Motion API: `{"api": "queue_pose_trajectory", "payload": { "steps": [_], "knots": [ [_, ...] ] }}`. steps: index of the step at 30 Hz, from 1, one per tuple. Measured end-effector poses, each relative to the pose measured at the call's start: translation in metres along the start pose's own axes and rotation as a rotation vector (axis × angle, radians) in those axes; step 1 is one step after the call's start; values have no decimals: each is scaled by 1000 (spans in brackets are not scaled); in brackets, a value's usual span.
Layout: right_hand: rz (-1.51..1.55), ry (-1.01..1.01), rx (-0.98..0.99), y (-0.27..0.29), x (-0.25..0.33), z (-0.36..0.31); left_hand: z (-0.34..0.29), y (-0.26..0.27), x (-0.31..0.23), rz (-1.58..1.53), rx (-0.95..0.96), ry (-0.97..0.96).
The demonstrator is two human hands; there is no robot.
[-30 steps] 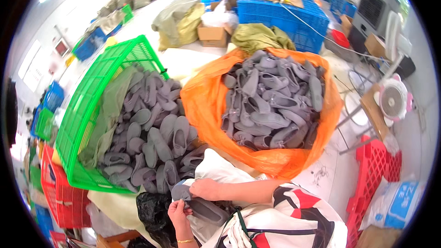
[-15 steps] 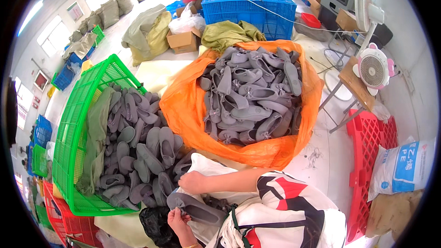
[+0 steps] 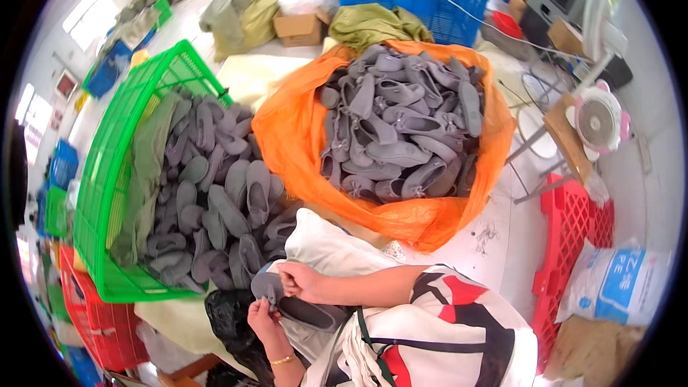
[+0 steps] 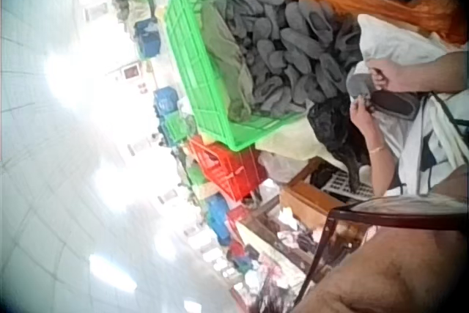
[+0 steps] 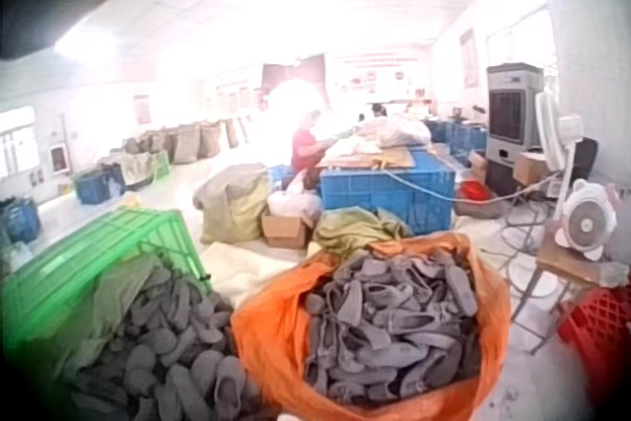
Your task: The person sits and sews a grey slip-on shoe by hand using a needle and thread. They repeatedly pull the thread through the shoe's upper, tie knots, and adjust the shoe on their lap. The person handles multiple grey shoes from nearby piles and continues the sewing process.
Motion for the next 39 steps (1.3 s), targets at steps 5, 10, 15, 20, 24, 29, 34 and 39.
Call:
{"api": "queue_pose_trajectory", "payload": {
  "steps": [5,10,15,20,24,29,34,39],
  "knots": [
    [124,-62,-168,3,5,-26,-1,12,4,7,-10,28],
    [329,-135,-274,26,-3,-19,-7,2,-12,123,82,-55],
    [16,-101,-157,-2,-7,-23,-18,8,-15,23,96,27],
    [-16,-126,-164,-9,-6,-21,-15,6,-13,45,36,-44],
    [-18,-118,-199,-14,-2,-19,-10,1,-13,225,-19,-202],
    [-30,-72,-245,-20,14,-33,-1,10,1,344,-81,-215],
    [-33,-49,-170,-9,19,-27,4,10,-5,436,-12,-257],
    [-98,46,-130,-17,29,-18,-6,-2,-50,770,-27,-690]
  ]
}}
Point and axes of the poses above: each hand's wrist, its own z-axis towards the middle knuckle, its own y-axis out of the back of the hand, x = y × z, the point moved 5 cm from there along z, towards the middle knuckle, and after that the axes turned 3 degrees about y, right-handed, at the moved point
